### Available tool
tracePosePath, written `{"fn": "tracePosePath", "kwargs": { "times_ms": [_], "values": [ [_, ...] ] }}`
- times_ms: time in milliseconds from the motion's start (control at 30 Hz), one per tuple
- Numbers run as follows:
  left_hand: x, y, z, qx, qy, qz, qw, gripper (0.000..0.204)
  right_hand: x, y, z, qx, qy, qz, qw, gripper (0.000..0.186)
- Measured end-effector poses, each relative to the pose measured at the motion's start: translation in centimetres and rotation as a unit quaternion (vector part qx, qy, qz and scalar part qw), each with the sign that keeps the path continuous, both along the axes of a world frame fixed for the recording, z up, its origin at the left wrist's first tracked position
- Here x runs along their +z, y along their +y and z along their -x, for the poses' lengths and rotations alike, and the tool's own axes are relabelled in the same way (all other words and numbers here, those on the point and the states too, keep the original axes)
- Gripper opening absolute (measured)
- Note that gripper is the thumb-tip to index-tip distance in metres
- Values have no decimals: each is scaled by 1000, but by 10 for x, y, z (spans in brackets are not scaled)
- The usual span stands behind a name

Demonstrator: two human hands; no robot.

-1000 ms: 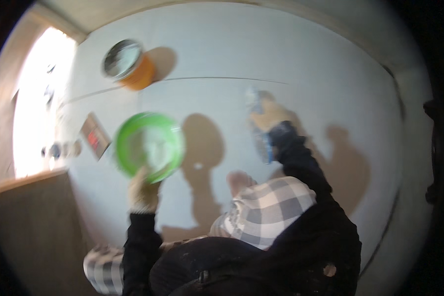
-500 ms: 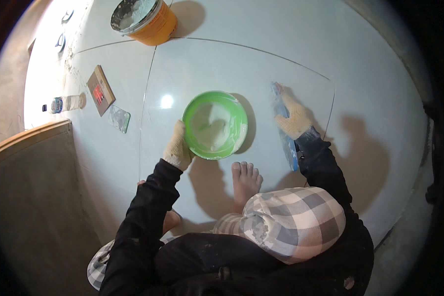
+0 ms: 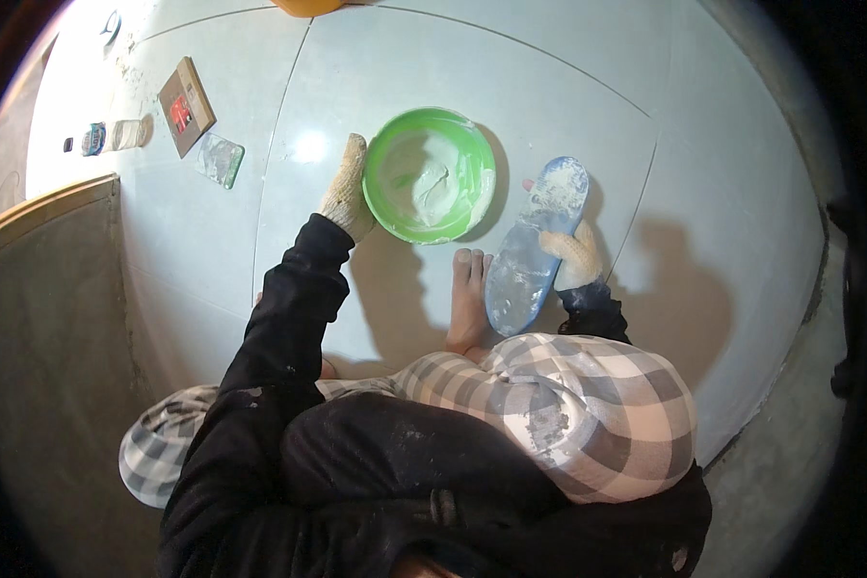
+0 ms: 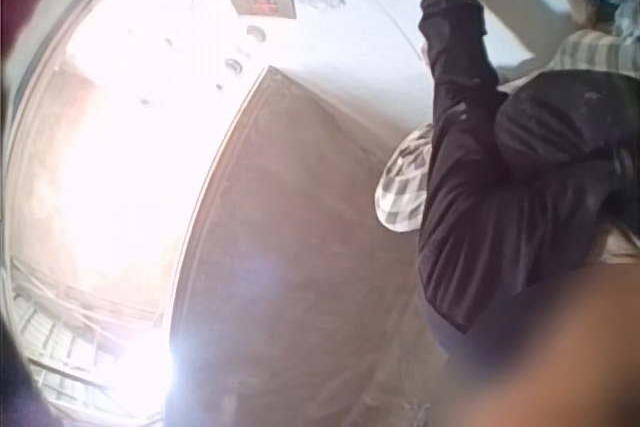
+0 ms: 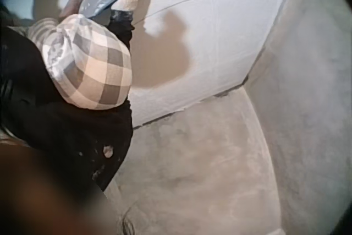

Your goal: The person scoops white grout from a green bowl and applies it to the gaps between floor tiles using a rubber float. They repeatedly smooth the grout along the tile seams.

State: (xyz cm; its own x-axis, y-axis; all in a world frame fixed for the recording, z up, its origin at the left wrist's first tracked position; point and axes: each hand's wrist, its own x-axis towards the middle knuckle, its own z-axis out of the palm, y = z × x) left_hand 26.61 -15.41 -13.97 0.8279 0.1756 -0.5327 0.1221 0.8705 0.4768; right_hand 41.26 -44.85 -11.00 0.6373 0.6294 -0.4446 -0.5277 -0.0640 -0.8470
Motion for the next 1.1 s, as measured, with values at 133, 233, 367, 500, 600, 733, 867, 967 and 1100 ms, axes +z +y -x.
{"fn": "tracePosePath", "kwargs": {
  "times_ms": [133, 233, 367, 500, 600, 733, 867, 967, 1100],
  "values": [
    [-5, 2, -7, -52, -21, -141, 988, 65, -3, -5, 8, 7, -120, 28, 992, 64],
    [-2, 4, -5, -71, 17, -112, 991, 65, 3, 0, 19, 35, -163, 60, 984, 75],
    [13, 6, 15, -77, -4, -119, 990, 65, 20, 27, 37, 105, -262, 43, 958, 91],
    [15, -6, 10, -62, -58, -44, 995, 68, 51, 48, -2, 208, -537, 94, 812, 83],
    [15, -16, 4, -78, -55, -35, 995, 71, 69, 59, -37, 368, -467, 167, 786, 76],
    [27, -30, 3, -78, -2, -51, 996, 61, 75, 79, -52, 478, -479, 215, 705, 70],
    [38, -45, -9, -69, 14, -69, 995, 62, 70, 101, -48, 481, -490, 284, 670, 67],
    [46, -57, -18, -76, 24, -118, 990, 66, 68, 107, -44, 465, -500, 291, 670, 67],
    [44, -60, -19, -77, 28, -133, 988, 71, 62, 98, -50, 486, -282, 284, 777, 65]
  ]
}}
